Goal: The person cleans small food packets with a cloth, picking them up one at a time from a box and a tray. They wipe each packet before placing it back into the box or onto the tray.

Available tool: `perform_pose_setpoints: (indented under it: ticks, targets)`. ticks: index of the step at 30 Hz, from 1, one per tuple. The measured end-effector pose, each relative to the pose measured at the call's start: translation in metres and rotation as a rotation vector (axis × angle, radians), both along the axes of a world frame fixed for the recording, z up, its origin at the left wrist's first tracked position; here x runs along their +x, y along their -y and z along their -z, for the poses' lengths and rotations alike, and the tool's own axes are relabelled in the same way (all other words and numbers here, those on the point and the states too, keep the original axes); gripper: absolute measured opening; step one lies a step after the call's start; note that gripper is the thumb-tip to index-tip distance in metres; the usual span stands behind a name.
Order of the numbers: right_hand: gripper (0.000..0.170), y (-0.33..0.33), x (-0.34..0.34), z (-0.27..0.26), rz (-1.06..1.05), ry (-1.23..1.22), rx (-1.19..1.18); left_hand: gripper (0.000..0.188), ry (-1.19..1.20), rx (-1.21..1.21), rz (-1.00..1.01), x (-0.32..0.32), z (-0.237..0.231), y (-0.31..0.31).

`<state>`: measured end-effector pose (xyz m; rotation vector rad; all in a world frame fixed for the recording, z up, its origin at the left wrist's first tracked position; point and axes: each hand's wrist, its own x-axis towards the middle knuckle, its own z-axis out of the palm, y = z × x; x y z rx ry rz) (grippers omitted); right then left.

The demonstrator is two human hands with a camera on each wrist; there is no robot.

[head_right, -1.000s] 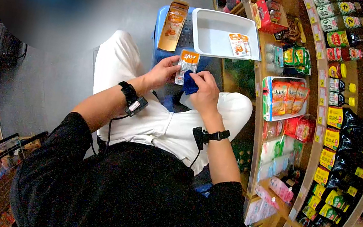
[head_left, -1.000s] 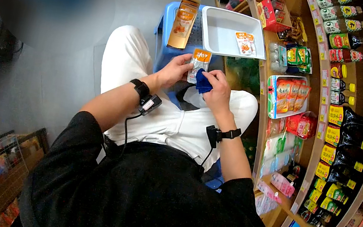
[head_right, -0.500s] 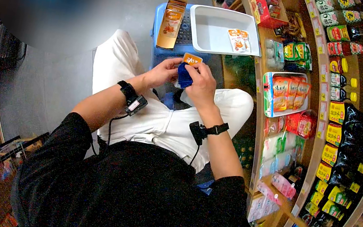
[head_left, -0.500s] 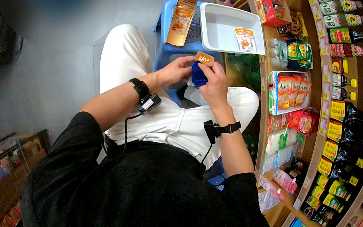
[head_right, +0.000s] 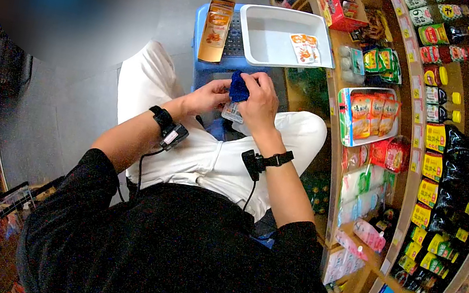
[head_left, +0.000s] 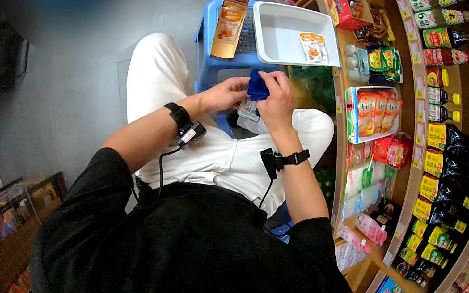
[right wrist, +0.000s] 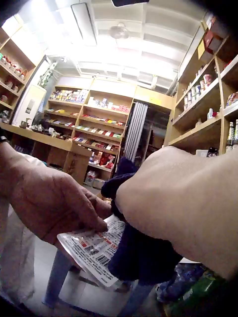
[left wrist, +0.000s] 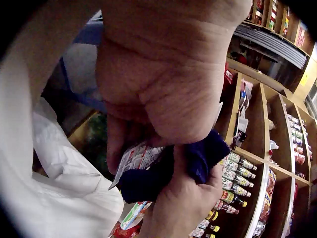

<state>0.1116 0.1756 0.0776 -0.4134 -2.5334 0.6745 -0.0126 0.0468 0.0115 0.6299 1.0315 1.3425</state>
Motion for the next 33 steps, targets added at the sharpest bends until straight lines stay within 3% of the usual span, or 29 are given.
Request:
perform_pose_setpoints:
  ticks: [8,16,23,27,29,33]
  targets:
    - [0.042,-0.016,0.004,0.013,0.137,0.0,-0.165,0.037,0.048,0.017,-0.061,0.004,-0.013,0.002]
    - [0.042,-0.025,0.01,0.016,0.225,0.045,-0.179,0.036,0.028,-0.043,-0.062,-0.002,-0.013,0.0]
    - [0.044,-0.015,0.007,0.011,0.099,-0.021,-0.087,0.036,0.008,-0.014,-0.055,-0.001,0.001,-0.002]
    - [0.038,-0.005,-0.001,0.002,-0.011,0.016,-0.062,0.021,0.06,-0.015,-0.012,0.002,-0.003,0.002]
    - [0.037,-0.002,-0.003,0.001,-0.073,0.026,-0.007,0.019,-0.089,-0.032,-0.007,0.001,0.009,0.002]
    - [0.038,-0.003,-0.002,0.001,0.005,0.011,-0.047,0.024,0.016,-0.009,-0.048,0.003,-0.005,0.002]
